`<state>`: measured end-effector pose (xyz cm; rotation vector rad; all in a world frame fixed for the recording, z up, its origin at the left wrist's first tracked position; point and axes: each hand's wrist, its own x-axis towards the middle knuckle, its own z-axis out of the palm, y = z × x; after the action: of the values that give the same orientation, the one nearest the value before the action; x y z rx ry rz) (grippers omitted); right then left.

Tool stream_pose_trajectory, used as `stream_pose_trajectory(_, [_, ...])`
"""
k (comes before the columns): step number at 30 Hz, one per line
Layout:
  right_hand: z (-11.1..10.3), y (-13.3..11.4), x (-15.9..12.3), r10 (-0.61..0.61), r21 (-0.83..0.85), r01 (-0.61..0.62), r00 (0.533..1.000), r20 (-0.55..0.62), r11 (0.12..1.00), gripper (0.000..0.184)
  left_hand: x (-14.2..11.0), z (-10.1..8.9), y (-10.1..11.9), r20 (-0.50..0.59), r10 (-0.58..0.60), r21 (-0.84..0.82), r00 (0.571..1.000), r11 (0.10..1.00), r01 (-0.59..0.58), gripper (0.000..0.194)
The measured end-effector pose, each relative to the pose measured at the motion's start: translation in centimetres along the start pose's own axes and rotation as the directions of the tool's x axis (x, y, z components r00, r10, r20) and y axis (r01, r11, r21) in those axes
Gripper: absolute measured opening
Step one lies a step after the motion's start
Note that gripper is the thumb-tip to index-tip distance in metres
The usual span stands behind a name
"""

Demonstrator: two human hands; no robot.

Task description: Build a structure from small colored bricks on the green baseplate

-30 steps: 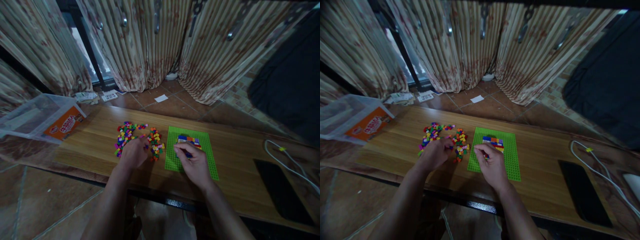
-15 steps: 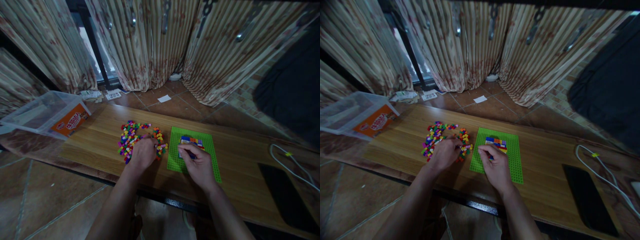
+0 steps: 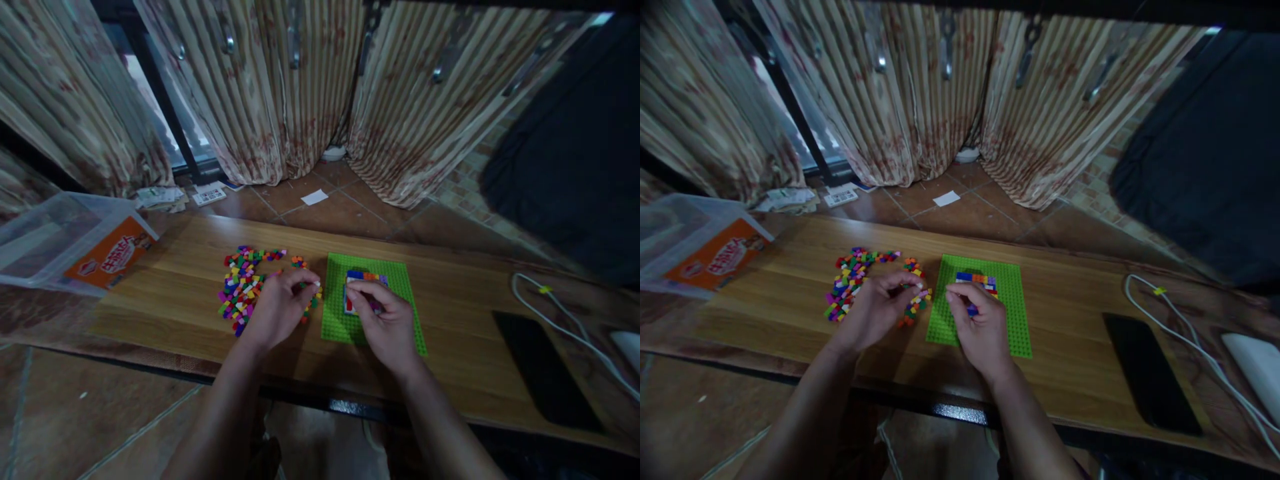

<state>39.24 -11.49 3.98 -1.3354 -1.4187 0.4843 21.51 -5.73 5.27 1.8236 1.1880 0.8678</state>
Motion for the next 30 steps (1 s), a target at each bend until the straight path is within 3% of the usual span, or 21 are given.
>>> stream_pose_trajectory(5, [-0.2, -0.1, 0.3, -0.005, 0.025, 0.004, 0.999, 0.036, 1.000, 0.011, -0.6, 2.5, 1.3, 0.071, 0.027, -0.280, 0.997, 0.960, -0.006, 0.015])
stream_pose_trajectory(14, [-1.0, -0.1, 0.6, 0.009, 0.030, -0.012, 0.995, 0.103, 0.999, 0.011, -0.7, 4.6, 1.8, -0.012, -0.014, -0.384, 1.000, 0.923, 0.008, 0.007])
stream_pose_trajectory(17, [-1.6, 0.1, 1.0, -0.010, -0.031, 0.013, 0.996, 0.084, 0.999, 0.012, -0.6, 4.7, 2.0, -0.011, 0.001, -0.373, 1.000, 0.928, -0.005, 0.010])
stream_pose_trajectory(22, [-3.5, 1.3, 2.0, -0.016, -0.121, 0.003, 0.994, -0.111, 0.993, 0.013, -0.3, 4.2, 1.6, -0.053, -0.048, -0.225, 0.997, 0.974, 0.035, 0.017])
stream_pose_trajectory(24, [-4.1, 1.8, 2.2, -0.022, -0.132, 0.004, 0.990, -0.138, 0.991, 0.013, -0.2, 4.0, 1.2, -0.042, -0.070, -0.165, 0.997, 0.984, 0.062, 0.020])
stream_pose_trajectory(30, [-3.4, 2.0, 1.6, -0.030, -0.202, 0.048, 0.995, 0.090, 0.978, 0.012, -0.5, 4.4, 1.4, 0.023, -0.037, -0.077, 0.999, 0.996, 0.039, 0.023])
